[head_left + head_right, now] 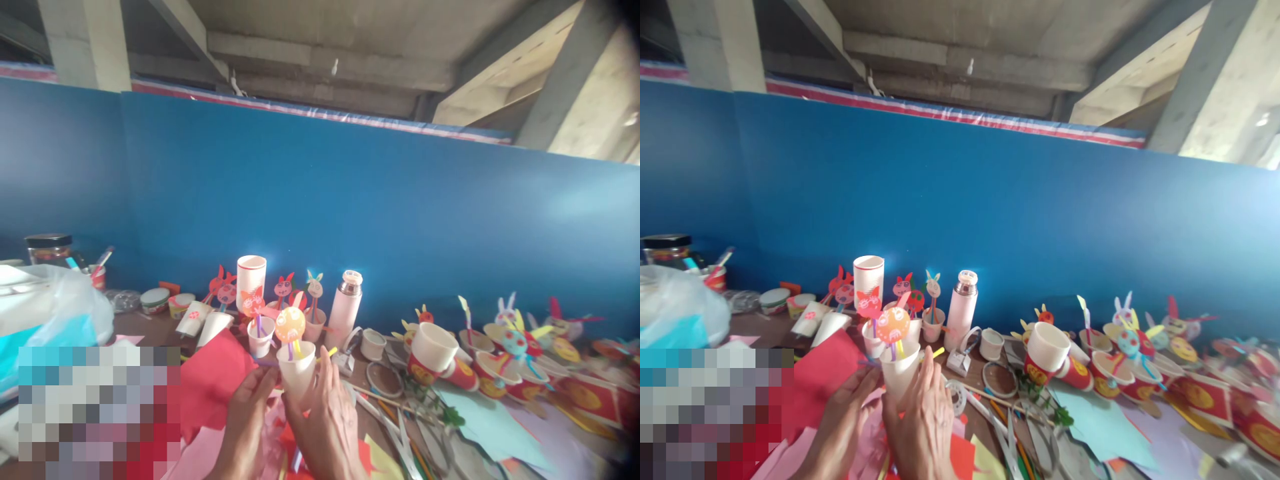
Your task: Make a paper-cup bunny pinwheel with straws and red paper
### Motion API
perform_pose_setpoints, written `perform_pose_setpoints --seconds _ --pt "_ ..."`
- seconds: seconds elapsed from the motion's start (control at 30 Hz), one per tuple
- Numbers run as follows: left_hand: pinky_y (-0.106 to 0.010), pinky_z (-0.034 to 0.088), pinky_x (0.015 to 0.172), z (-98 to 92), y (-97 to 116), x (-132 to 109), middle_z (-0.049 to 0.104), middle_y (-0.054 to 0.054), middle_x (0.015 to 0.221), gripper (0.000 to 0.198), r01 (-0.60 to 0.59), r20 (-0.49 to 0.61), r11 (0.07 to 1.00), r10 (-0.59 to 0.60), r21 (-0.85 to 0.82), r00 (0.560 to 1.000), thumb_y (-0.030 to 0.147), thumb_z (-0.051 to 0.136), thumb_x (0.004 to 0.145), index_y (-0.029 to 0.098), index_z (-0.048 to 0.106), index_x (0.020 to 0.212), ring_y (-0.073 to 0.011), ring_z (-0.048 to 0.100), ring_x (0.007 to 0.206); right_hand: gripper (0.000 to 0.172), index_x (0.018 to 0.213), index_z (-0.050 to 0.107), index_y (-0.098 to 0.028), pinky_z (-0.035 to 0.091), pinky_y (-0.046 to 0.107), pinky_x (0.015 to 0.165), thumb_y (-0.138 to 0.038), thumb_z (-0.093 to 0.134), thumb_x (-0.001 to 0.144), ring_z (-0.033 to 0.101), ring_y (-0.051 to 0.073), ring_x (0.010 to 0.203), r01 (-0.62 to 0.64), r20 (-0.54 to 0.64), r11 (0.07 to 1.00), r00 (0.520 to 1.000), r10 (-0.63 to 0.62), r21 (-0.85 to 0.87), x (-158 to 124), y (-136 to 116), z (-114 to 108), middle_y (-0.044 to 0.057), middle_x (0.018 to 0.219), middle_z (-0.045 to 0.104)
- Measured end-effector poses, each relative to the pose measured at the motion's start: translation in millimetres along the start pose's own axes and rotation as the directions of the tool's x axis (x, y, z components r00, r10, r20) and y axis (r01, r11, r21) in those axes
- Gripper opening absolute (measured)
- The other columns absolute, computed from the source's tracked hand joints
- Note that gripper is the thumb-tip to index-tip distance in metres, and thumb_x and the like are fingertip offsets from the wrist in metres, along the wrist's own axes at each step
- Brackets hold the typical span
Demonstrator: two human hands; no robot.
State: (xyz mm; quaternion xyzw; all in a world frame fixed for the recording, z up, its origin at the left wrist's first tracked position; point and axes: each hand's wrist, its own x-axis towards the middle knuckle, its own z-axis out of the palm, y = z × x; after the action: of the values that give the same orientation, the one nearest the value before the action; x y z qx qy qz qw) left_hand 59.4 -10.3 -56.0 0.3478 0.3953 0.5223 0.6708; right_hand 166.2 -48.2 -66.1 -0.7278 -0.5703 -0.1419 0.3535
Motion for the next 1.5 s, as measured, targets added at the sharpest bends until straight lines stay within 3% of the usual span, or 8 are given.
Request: perform_pose_setpoints --seconds 0.37,0.6,0.73,0.83,0.93,1.03,1.13,1.5 --pt "-0.024 0.047 0.065 3.4 8.8 3.0 0.068 -0.002 0.072 0.029 -0.152 -0.048 0.979 0.159 0.136 0.986 0.043 0.068 0.066 0.015 0.061 0.075 -0.0184 0.063 0.072 0.067 0.133 0.036 -0.003 0.052 0.044 0.081 -0.046 0.047 0.082 0.059 0.035 0.105 -0.007 0.019 1.000 1.000 0.007 -0.013 2.9 -9.5 3.0 0.026 0.122 0.055" --pt "-0.024 0.049 0.064 -2.1 3.2 10.6 0.063 0.002 0.063 0.023 -0.200 -0.017 0.964 0.206 0.177 0.978 0.036 0.068 0.069 0.017 0.056 0.072 -0.0151 0.061 0.063 0.072 0.139 0.024 -0.013 0.052 0.046 0.079 -0.043 0.053 0.081 0.058 0.034 0.106 0.056 0.051 0.998 0.997 -0.057 0.032 -0.8 -4.8 -1.3 0.021 0.126 0.053" --pt "-0.023 0.048 0.057 -3.1 7.7 14.0 0.063 0.002 0.062 0.025 -0.163 -0.022 0.977 0.167 0.140 0.986 0.038 0.065 0.070 0.017 0.053 0.072 -0.0149 0.061 0.060 0.067 0.135 0.030 -0.016 0.053 0.043 0.072 -0.046 0.054 0.081 0.062 0.032 0.096 0.133 -0.017 0.982 0.991 -0.132 0.138 -2.5 0.6 -7.8 0.018 0.116 0.060" --pt "-0.022 0.048 0.054 -3.0 16.5 17.0 0.062 0.002 0.060 0.025 -0.139 -0.059 0.985 0.145 0.103 0.988 0.037 0.065 0.067 0.017 0.050 0.070 -0.0153 0.062 0.059 0.040 0.118 0.047 -0.018 0.052 0.035 0.068 -0.039 0.050 0.085 0.064 0.024 0.081 0.167 -0.084 0.931 0.985 -0.148 0.324 -3.8 6.7 -8.4 0.011 0.093 0.066" --pt "-0.022 0.048 0.051 -5.0 23.5 19.0 0.059 0.004 0.056 0.024 -0.115 -0.083 0.991 0.121 0.070 0.989 0.035 0.065 0.066 0.017 0.049 0.069 -0.0143 0.060 0.056 0.016 0.089 0.056 -0.020 0.050 0.028 0.065 -0.033 0.046 0.088 0.062 0.018 0.072 0.056 -0.025 0.858 0.998 -0.051 0.511 -2.5 11.1 -5.1 0.005 0.080 0.065" --pt "-0.023 0.048 0.050 -8.1 25.4 18.7 0.056 0.004 0.054 0.025 -0.060 -0.068 0.994 0.066 0.091 0.995 0.035 0.065 0.066 0.018 0.047 0.068 -0.0149 0.060 0.055 0.022 0.084 0.061 -0.020 0.049 0.025 0.066 -0.033 0.043 0.090 0.063 0.017 0.073 -0.144 0.116 0.745 0.989 0.089 0.652 0.9 10.5 -1.9 0.003 0.079 0.067" --pt "-0.024 0.049 0.050 -9.4 24.6 16.9 0.057 0.003 0.054 0.027 -0.035 -0.044 0.992 0.041 0.124 0.998 0.036 0.066 0.066 0.018 0.046 0.067 -0.0167 0.062 0.057 0.026 0.095 0.065 -0.020 0.051 0.026 0.073 -0.036 0.048 0.087 0.064 0.020 0.088 -0.230 0.144 0.613 0.972 0.187 0.756 2.1 7.6 -0.4 0.005 0.094 0.070" --pt "-0.024 0.047 0.054 -14.9 20.2 13.8 0.060 0.002 0.060 0.025 -0.031 0.094 0.979 0.012 0.199 0.996 0.036 0.063 0.070 0.017 0.048 0.073 -0.0162 0.062 0.060 0.031 0.098 0.069 -0.021 0.052 0.029 0.072 -0.043 0.053 0.084 0.059 0.025 0.102 -0.114 0.015 0.521 0.981 0.191 0.846 -1.3 11.3 9.0 0.010 0.109 0.063"
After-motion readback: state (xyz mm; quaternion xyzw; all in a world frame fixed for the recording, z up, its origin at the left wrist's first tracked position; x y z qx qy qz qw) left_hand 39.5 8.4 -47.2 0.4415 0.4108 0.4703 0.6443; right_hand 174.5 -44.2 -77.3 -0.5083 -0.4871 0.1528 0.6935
